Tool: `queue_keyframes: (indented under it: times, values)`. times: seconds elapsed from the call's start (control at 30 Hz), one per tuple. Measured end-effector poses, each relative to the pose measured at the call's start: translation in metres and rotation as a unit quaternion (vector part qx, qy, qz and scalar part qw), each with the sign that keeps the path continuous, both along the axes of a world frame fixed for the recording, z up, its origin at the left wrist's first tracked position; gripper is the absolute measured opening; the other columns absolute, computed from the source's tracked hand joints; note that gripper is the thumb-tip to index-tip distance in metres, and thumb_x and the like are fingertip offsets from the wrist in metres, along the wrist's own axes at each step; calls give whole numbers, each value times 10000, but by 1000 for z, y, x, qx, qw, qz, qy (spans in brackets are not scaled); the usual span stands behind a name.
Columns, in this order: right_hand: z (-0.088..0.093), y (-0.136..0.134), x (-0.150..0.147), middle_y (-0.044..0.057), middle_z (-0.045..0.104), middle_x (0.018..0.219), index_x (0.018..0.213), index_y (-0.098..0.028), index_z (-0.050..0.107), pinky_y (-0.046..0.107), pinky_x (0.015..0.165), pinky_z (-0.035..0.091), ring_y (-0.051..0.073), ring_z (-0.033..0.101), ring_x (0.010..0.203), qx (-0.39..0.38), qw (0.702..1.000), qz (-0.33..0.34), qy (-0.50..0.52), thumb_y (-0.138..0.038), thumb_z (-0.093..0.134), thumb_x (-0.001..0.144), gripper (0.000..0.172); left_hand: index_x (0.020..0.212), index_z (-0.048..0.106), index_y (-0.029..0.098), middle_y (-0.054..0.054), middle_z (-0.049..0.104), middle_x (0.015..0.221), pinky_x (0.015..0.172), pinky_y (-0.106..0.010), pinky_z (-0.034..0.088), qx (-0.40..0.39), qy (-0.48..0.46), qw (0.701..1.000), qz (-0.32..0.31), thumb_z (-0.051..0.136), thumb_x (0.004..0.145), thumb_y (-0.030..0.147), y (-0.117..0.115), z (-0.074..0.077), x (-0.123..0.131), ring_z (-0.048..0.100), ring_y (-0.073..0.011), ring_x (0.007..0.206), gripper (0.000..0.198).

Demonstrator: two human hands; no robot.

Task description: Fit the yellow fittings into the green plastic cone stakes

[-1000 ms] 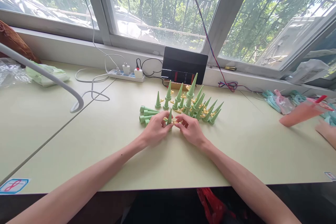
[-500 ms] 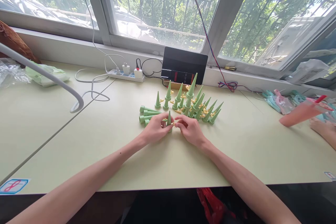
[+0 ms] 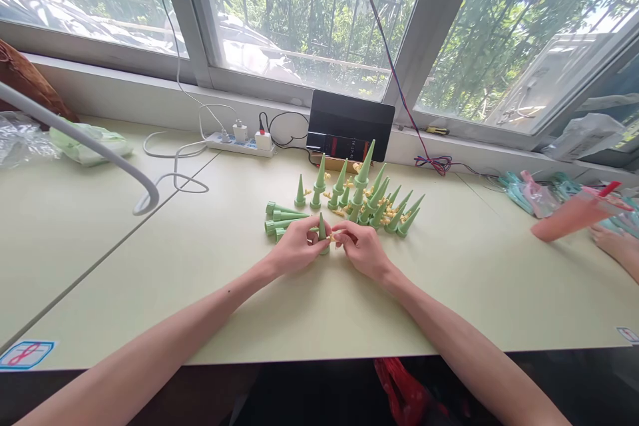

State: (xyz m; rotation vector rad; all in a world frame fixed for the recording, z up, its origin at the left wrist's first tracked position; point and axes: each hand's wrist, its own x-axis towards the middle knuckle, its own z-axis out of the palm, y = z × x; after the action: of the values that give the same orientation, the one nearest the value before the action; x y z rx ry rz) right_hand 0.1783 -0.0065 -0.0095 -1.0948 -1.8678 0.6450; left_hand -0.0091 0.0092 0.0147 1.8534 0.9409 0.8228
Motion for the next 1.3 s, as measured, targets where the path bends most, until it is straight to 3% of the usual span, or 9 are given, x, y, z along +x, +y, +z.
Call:
queue_keyframes:
  times: [0.17,0.43,1.3]
  values:
    - [1,0,-1,26,676,715,984,-176,657,247,587,463,140,589,592,-22,1000,-10,2,-269,484,938,202,863,593,174,57,507,567,459,-204,406,8,5,1000,9,589,809,277,1,-2,0,500,-90,474,116]
    - [4,1,0,76,675,950,1023,-183,647,271,589,498,143,591,639,-24,1000,-3,-16,-320,562,896,205,812,609,165,8,598,738,506,-205,428,86,24,995,31,575,803,240,5,-6,1,468,-76,532,83]
    - [2,1,0,32,687,775,987,-190,658,279,624,478,157,586,637,-18,1000,-12,2,-275,560,886,164,826,634,169,-24,647,830,585,-236,475,104,31,994,16,572,802,235,5,-6,-1,546,-124,680,94]
